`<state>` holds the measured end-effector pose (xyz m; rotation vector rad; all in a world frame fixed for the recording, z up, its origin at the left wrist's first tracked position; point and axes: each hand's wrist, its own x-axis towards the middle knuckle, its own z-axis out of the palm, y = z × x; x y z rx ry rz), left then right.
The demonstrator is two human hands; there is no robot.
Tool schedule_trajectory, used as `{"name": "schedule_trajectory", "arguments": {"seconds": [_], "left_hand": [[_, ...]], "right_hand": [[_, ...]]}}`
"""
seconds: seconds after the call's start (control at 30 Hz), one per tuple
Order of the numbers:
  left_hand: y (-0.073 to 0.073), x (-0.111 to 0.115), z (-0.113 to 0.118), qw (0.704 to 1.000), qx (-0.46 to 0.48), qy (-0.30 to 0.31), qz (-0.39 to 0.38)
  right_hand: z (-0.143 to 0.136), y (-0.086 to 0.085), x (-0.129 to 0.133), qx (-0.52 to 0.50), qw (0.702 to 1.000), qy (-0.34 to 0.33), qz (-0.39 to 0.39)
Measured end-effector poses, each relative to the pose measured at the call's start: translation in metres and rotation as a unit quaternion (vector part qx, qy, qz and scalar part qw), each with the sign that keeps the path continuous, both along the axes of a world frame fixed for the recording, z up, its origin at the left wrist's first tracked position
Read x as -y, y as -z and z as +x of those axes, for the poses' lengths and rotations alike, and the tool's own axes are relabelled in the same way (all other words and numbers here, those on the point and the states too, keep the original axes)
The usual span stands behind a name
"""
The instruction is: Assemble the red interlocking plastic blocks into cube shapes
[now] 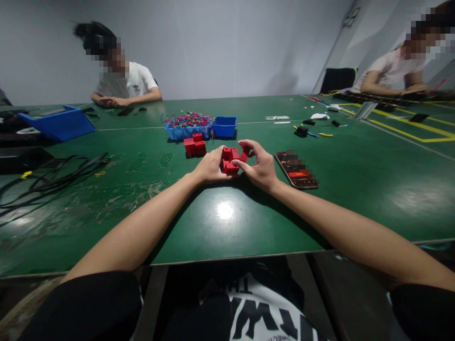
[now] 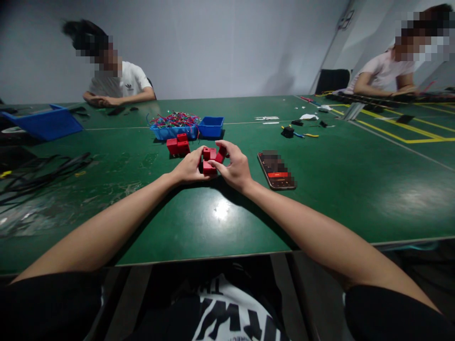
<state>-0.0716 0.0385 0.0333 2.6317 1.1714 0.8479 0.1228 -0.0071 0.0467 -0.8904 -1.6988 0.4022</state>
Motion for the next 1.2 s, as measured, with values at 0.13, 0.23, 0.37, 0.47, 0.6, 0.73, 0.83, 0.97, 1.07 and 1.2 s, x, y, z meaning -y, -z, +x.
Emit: {"name": "schedule_trajectory", "arguments": {"seconds": [0.13,0.23,0.37,0.47,0.6,0.73,0.83,0.97,1.07,1.2], "left_hand": [[0.004,-0.005,-0.001,0.999,0.020,0.022,0.022],[0.008,-0.010,-0.001,0.998,0.028,0.040,0.043],[0.009,-0.013,-0.001,0.993,0.024,0.095,0.062],[0.010,-0.015,-0.002,0.988,0.018,0.128,0.079],[0.013,-0.017,-0.002,0.982,0.018,0.145,0.122],[0.014,-0.015,0.000,0.977,0.011,0.148,0.151],[0.014,-0.012,0.002,0.980,0.002,0.136,0.145],[0.014,-0.011,0.003,0.984,-0.001,0.123,0.129],[0.014,-0.010,0.003,0.986,0.006,0.117,0.116],[0.012,-0.009,0.004,0.985,0.031,0.126,0.115]], "right_hand": [[0.003,-0.001,-0.001,0.081,0.984,-0.025,0.157],[0.002,0.000,0.000,0.135,0.962,-0.071,0.226],[-0.004,0.003,0.005,0.178,0.949,-0.100,0.239],[-0.008,0.004,0.008,0.191,0.947,-0.103,0.238],[-0.008,0.002,0.008,0.194,0.949,-0.089,0.233],[-0.003,0.001,0.005,0.192,0.951,-0.050,0.236],[-0.002,0.001,0.003,0.200,0.951,-0.038,0.233],[-0.003,0.001,0.003,0.225,0.952,-0.034,0.205],[-0.004,0.001,0.001,0.232,0.955,-0.025,0.185],[-0.001,0.004,-0.004,0.217,0.963,-0.006,0.159]]}}
